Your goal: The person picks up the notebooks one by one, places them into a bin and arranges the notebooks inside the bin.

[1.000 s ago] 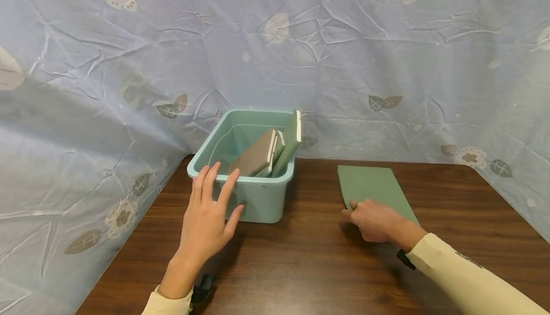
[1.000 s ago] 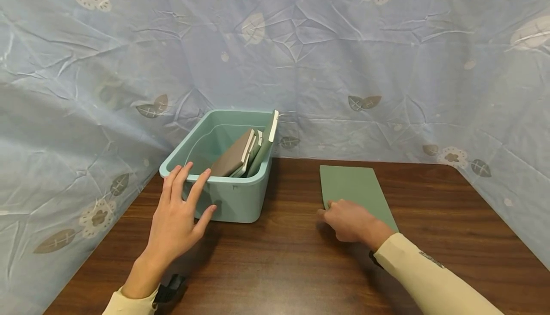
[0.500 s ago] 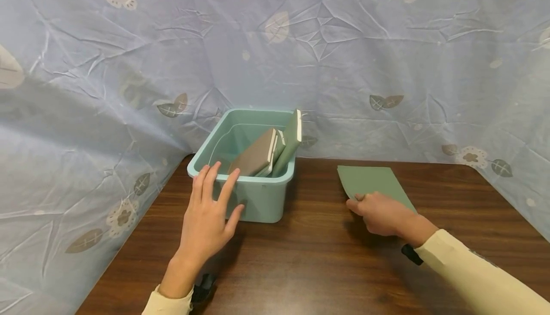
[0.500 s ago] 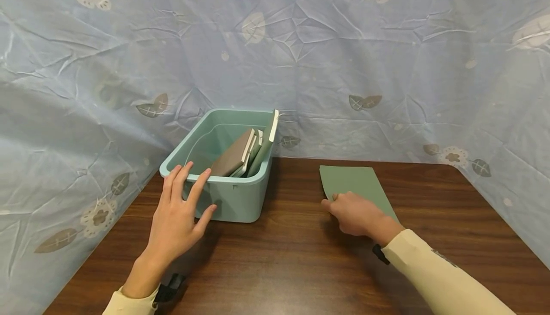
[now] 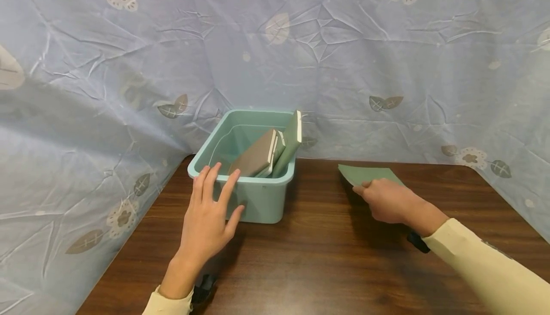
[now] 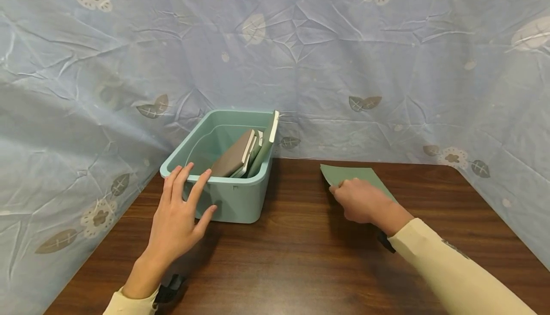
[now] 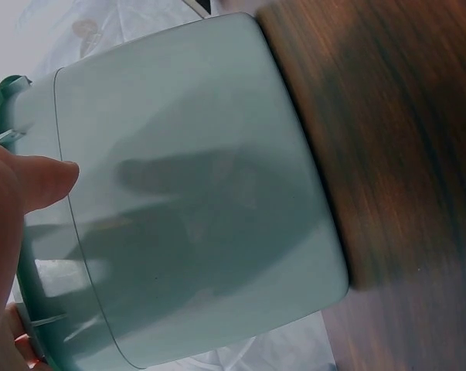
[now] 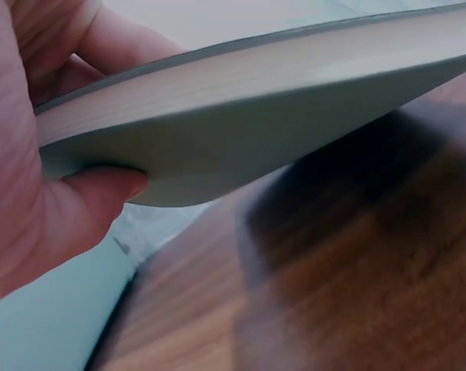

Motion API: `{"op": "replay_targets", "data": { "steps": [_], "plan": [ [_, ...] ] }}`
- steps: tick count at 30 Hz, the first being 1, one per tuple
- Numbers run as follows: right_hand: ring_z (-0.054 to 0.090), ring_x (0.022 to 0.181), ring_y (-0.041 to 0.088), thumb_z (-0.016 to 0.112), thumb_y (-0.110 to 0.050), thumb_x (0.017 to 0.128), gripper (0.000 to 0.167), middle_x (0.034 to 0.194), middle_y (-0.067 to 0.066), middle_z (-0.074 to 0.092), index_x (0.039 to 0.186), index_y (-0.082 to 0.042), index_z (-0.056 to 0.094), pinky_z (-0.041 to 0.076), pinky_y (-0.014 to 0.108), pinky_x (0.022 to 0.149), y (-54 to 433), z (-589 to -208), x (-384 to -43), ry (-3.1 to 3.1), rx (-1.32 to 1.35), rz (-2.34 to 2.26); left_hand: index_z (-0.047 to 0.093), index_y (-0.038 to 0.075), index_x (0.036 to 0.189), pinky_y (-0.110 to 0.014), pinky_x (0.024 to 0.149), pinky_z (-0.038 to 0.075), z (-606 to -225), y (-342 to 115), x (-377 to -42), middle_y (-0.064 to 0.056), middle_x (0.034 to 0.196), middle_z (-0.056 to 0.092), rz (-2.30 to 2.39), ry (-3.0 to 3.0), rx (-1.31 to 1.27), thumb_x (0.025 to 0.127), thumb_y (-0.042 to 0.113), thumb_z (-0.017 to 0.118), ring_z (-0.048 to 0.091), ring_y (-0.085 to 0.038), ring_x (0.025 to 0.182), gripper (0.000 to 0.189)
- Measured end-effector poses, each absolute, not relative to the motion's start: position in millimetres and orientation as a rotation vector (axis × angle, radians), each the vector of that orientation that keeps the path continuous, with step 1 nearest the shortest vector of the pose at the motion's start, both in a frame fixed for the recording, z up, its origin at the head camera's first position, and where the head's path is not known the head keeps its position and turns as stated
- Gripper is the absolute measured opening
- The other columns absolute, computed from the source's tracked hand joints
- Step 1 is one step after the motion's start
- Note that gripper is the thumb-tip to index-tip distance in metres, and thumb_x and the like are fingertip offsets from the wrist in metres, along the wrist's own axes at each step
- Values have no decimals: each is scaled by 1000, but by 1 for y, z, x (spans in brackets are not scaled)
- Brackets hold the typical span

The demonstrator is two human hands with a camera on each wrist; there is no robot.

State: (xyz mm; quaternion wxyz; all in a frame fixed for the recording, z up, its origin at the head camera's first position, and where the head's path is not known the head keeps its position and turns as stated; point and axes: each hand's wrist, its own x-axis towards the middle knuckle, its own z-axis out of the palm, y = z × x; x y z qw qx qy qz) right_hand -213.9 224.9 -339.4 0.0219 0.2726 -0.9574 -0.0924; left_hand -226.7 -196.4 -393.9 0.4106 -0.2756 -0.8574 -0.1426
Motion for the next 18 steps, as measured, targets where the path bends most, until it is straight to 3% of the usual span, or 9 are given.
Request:
{"op": "replay_targets", "data": {
  "steps": [7,14,18],
  "plan": [
    [74,75,29,70,8,85,50,114,17,79,133,-2,73,57,36,59,234,-318,-214,-2924,781,-290,45,17,162,-64,125,32,-395,-195,-226,-29,164,38,-359,-2183,-693,87,24,84,34,-50,152,85],
    [65,61,25,69,8,86,49,106,16,78,133,-4,73,55,38,54,248,-298,-220,-2885,766,-295,44,17,162,-62,126,30,-393,-194,-226,-29,165,36,-356,-2202,-690,88,25,83,32,-49,153,85],
    [69,65,32,69,8,84,48,99,14,77,131,-4,74,59,45,58,254,-289,-224,-2805,779,-333,45,16,161,-63,124,33,-394,-194,-226,-30,163,38,-357,-2163,-692,85,23,86,35,-52,150,86]
  ]
}}
